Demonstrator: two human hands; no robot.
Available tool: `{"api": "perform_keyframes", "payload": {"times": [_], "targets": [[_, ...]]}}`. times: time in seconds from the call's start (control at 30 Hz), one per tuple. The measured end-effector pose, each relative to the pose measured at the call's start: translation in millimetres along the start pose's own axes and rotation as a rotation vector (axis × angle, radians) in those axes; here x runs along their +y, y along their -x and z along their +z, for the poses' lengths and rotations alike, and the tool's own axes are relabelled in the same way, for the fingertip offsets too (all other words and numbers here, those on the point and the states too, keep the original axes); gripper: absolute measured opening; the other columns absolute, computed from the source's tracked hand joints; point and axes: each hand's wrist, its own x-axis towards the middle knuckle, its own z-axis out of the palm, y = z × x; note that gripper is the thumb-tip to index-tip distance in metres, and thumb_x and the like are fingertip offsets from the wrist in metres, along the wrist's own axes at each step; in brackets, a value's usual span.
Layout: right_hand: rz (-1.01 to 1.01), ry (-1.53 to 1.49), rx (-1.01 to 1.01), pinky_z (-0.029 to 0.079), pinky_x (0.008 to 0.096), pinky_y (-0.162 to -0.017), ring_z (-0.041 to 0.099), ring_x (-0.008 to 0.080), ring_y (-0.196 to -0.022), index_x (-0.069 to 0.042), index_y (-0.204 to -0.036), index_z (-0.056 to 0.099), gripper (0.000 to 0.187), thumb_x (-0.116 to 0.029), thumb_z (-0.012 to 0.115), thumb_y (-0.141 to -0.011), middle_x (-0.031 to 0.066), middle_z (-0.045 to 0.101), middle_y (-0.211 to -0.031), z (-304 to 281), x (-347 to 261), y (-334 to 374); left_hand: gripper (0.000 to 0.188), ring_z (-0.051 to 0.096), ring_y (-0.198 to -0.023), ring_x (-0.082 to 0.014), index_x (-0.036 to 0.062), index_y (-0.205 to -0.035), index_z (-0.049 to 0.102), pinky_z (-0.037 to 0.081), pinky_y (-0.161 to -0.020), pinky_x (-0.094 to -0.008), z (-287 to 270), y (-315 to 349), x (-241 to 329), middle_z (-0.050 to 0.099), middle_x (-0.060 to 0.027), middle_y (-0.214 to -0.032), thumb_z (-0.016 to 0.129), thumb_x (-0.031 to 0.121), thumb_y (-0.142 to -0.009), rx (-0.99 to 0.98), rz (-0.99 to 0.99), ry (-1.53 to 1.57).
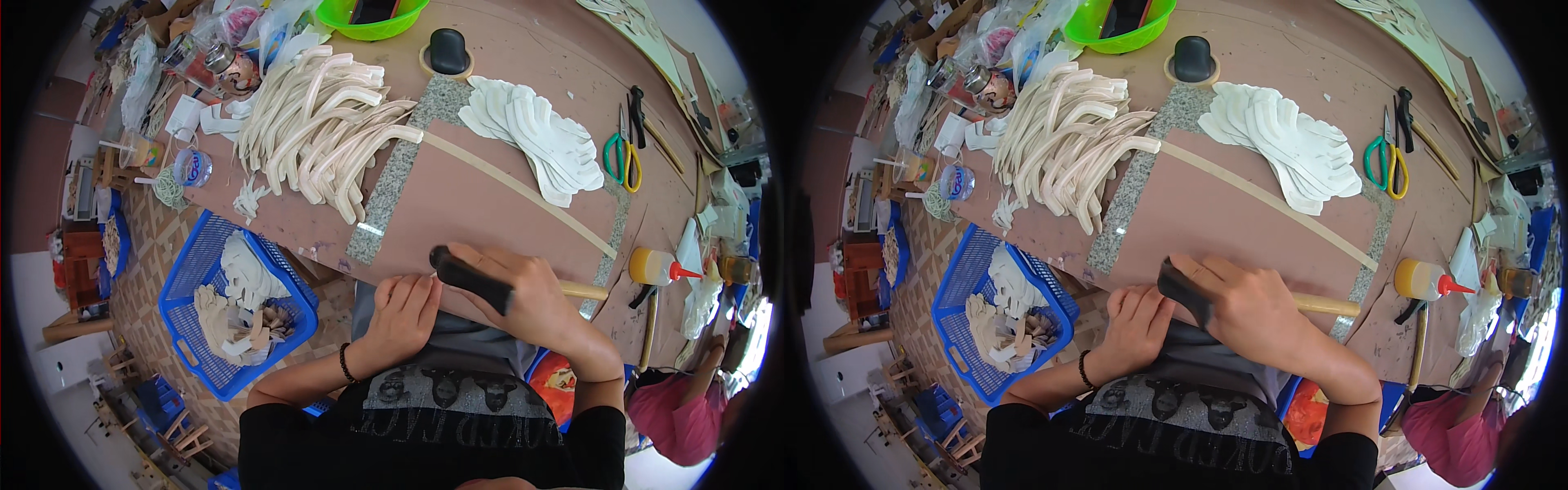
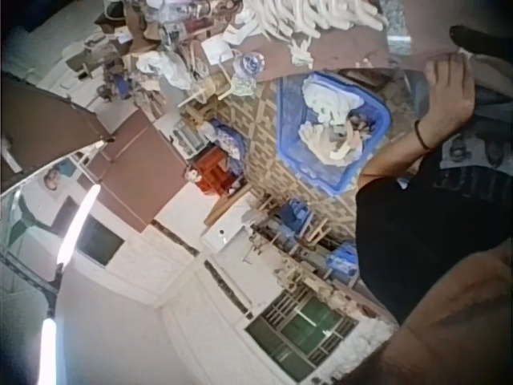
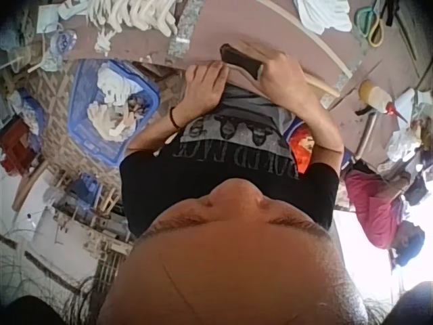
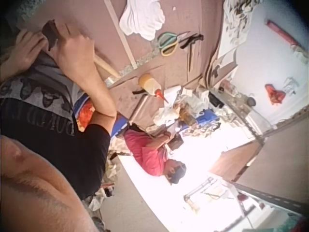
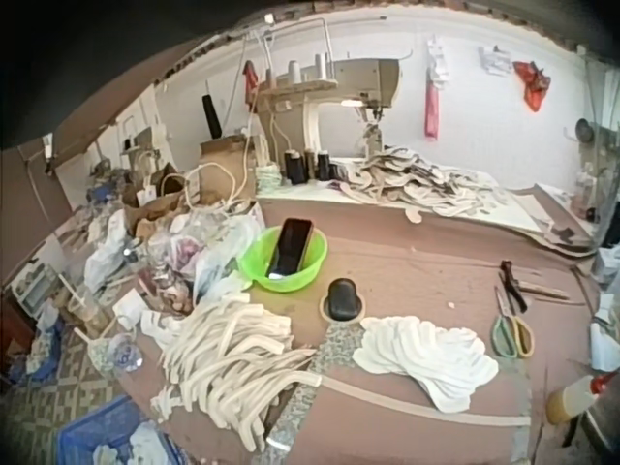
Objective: The person uses a black cylindrical tool to press and shape a white, flexible strip on a wooden board. They repeatedly pick up new strips from a pile and apply the tool to curve them, placing the finished pieces into a blue basket.
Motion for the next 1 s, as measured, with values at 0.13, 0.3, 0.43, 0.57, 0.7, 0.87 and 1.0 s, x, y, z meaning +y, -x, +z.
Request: {"api": "perform_keyframes", "payload": {"times": [0.13, 0.3, 0.43, 0.57, 0.7, 0.87, 1.0], "targets": [[0.007, 0.021, -0.012, 0.055, 0.0421, -0.070, 0.069, 0.0306, -0.082, -0.005, -0.127, 0.067, 0.054, -0.006, 0.077, -0.074, 0.0095, 0.068, -0.095, 5, 2, 1, 0.038, 0.064, -0.112, -0.0269, -0.0029, -0.114, 0.071, 0.041, -0.098, -0.0442, 6, 14, 5, 0.067, -0.0134, -0.120, 0.075, 0.018, -0.083, 0.050, -0.005, -0.022], [-0.083, -0.002, -0.023, 0.055, 0.0423, -0.071, 0.069, 0.0320, -0.083, -0.004, -0.131, 0.066, 0.057, -0.008, 0.077, -0.075, 0.0100, 0.068, -0.098, 5, 3, -1, 0.039, 0.064, -0.115, -0.0265, -0.0023, -0.115, 0.072, 0.041, -0.098, -0.0451, 5, 16, 8, 0.068, -0.0135, -0.123, 0.076, 0.021, -0.083, 0.013, -0.009, -0.010], [-0.034, 0.009, -0.049, 0.055, 0.0418, -0.068, 0.069, 0.0321, -0.081, -0.005, -0.132, 0.065, 0.058, -0.006, 0.076, -0.075, 0.0100, 0.069, -0.098, 6, 6, -1, 0.039, 0.064, -0.115, -0.0265, -0.0010, -0.115, 0.072, 0.041, -0.098, -0.0451, 6, 18, 8, 0.067, -0.0126, -0.123, 0.076, 0.020, -0.083, 0.032, -0.011, -0.024], [-0.043, 0.001, -0.067, 0.056, 0.0407, -0.065, 0.070, 0.0313, -0.078, -0.005, -0.132, 0.064, 0.059, -0.005, 0.075, -0.074, 0.0093, 0.068, -0.097, 9, 2, -2, 0.037, 0.063, -0.112, -0.0258, 0.0013, -0.114, 0.072, 0.041, -0.097, -0.0454, 8, 20, 9, 0.066, -0.0105, -0.119, 0.076, 0.019, -0.082, 0.038, -0.045, 0.017], [-0.075, 0.058, -0.073, 0.056, 0.0395, -0.063, 0.070, 0.0300, -0.077, -0.007, -0.133, 0.063, 0.060, -0.007, 0.075, -0.074, 0.0087, 0.067, -0.094, 14, 4, -7, 0.034, 0.061, -0.106, -0.0244, 0.0030, -0.111, 0.073, 0.041, -0.096, -0.0452, 7, 19, 9, 0.065, -0.0074, -0.110, 0.077, 0.020, -0.082, 0.049, -0.042, 0.003], [-0.092, 0.009, -0.089, 0.056, 0.0396, -0.064, 0.070, 0.0297, -0.076, -0.008, -0.129, 0.066, 0.052, -0.010, 0.076, -0.078, 0.0092, 0.067, -0.094, 14, 1, -6, 0.029, 0.060, -0.099, -0.0244, 0.0044, -0.105, 0.072, 0.040, -0.094, -0.0440, 6, 15, 9, 0.062, -0.0056, -0.100, 0.078, 0.019, -0.081, 0.068, -0.047, 0.026], [-0.018, 0.026, 0.004, 0.057, 0.0427, -0.067, 0.071, 0.0334, -0.079, -0.007, -0.130, 0.067, 0.046, -0.014, 0.077, -0.086, 0.0123, 0.070, -0.099, -2, 6, 4, 0.024, 0.059, -0.095, -0.0253, 0.0050, -0.100, 0.072, 0.039, -0.093, -0.0440, 2, -1, 4, 0.061, -0.0061, -0.098, 0.080, 0.018, -0.081, 0.091, -0.031, 0.077]]}}
